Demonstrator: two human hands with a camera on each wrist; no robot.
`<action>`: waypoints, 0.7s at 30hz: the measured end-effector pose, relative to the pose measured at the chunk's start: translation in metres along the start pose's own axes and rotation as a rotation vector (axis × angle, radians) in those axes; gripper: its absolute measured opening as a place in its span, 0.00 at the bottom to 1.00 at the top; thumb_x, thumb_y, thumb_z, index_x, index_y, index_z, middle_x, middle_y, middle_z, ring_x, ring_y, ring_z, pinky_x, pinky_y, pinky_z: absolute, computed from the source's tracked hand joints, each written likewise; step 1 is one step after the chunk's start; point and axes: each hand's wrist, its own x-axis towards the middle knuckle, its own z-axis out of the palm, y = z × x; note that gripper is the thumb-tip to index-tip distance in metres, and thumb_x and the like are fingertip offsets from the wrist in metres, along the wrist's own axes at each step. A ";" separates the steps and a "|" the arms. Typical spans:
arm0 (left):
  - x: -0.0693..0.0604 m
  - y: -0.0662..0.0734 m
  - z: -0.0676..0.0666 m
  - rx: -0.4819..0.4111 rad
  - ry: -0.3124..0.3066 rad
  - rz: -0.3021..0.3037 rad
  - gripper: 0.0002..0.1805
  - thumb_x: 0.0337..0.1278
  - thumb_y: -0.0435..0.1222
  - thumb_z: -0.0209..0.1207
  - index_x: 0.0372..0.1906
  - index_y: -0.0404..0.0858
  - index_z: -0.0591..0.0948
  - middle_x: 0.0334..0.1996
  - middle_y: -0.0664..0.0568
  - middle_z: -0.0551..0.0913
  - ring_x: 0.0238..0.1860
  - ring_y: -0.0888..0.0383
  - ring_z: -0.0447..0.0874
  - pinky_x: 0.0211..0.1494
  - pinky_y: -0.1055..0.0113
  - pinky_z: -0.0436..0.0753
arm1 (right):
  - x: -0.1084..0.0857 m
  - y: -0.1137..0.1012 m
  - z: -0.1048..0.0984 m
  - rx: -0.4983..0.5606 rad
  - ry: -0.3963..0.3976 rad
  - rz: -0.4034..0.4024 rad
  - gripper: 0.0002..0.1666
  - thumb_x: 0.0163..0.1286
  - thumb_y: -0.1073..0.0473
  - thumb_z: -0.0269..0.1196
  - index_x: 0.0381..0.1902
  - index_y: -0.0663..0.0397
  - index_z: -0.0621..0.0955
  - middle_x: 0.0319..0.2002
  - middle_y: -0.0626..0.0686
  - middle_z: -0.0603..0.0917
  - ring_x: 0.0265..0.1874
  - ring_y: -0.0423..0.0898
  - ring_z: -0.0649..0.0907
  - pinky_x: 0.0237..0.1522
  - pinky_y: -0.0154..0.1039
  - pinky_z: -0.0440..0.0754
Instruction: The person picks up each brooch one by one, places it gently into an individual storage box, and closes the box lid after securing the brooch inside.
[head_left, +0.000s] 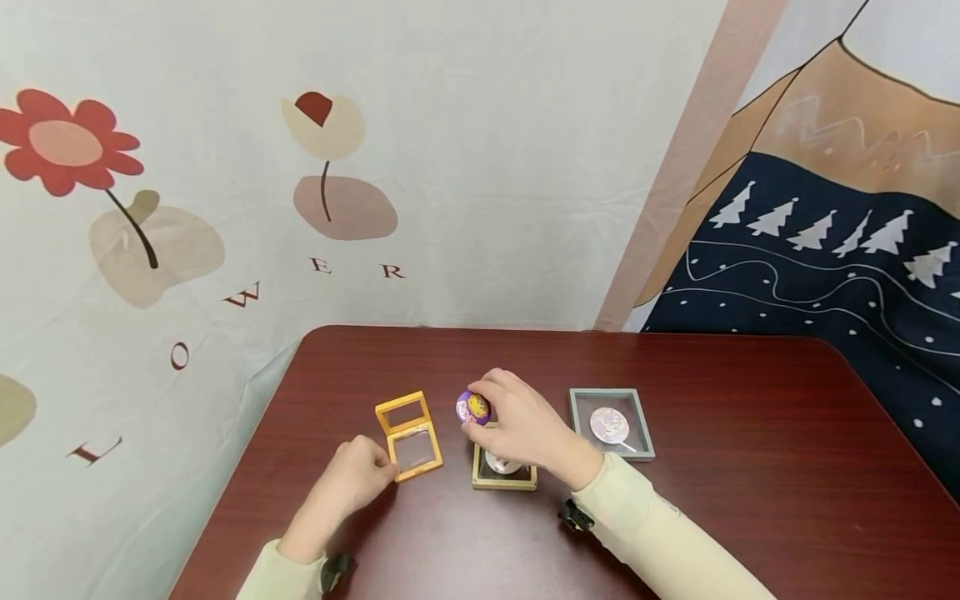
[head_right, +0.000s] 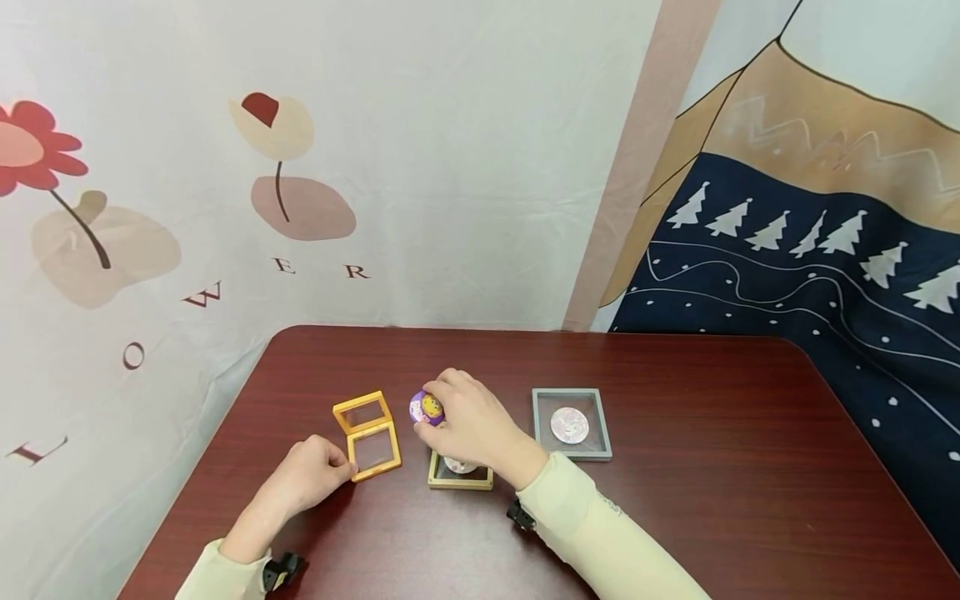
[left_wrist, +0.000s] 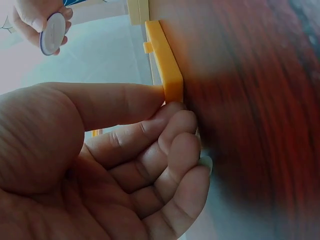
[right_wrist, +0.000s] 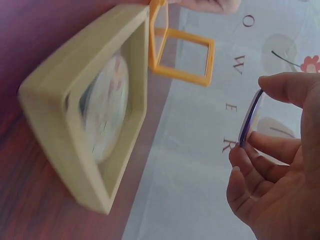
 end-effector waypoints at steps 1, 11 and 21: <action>0.000 0.000 0.000 0.009 -0.001 0.006 0.23 0.61 0.31 0.67 0.10 0.39 0.78 0.10 0.60 0.65 0.16 0.62 0.63 0.23 0.68 0.64 | 0.001 -0.002 0.001 0.001 -0.001 -0.001 0.29 0.61 0.50 0.72 0.57 0.61 0.85 0.48 0.49 0.82 0.46 0.42 0.80 0.49 0.38 0.82; -0.004 0.003 0.001 0.049 -0.038 0.012 0.20 0.60 0.32 0.69 0.12 0.40 0.81 0.11 0.57 0.70 0.17 0.60 0.68 0.23 0.67 0.67 | 0.007 -0.023 0.016 -0.019 -0.022 -0.040 0.28 0.62 0.51 0.72 0.56 0.62 0.85 0.46 0.50 0.83 0.43 0.43 0.80 0.47 0.36 0.81; -0.005 0.004 -0.001 0.046 -0.045 0.040 0.18 0.60 0.31 0.70 0.14 0.41 0.83 0.14 0.57 0.73 0.19 0.59 0.69 0.25 0.65 0.70 | 0.010 -0.039 0.036 -0.084 -0.097 -0.041 0.28 0.61 0.50 0.71 0.55 0.60 0.86 0.45 0.49 0.84 0.41 0.41 0.79 0.46 0.33 0.80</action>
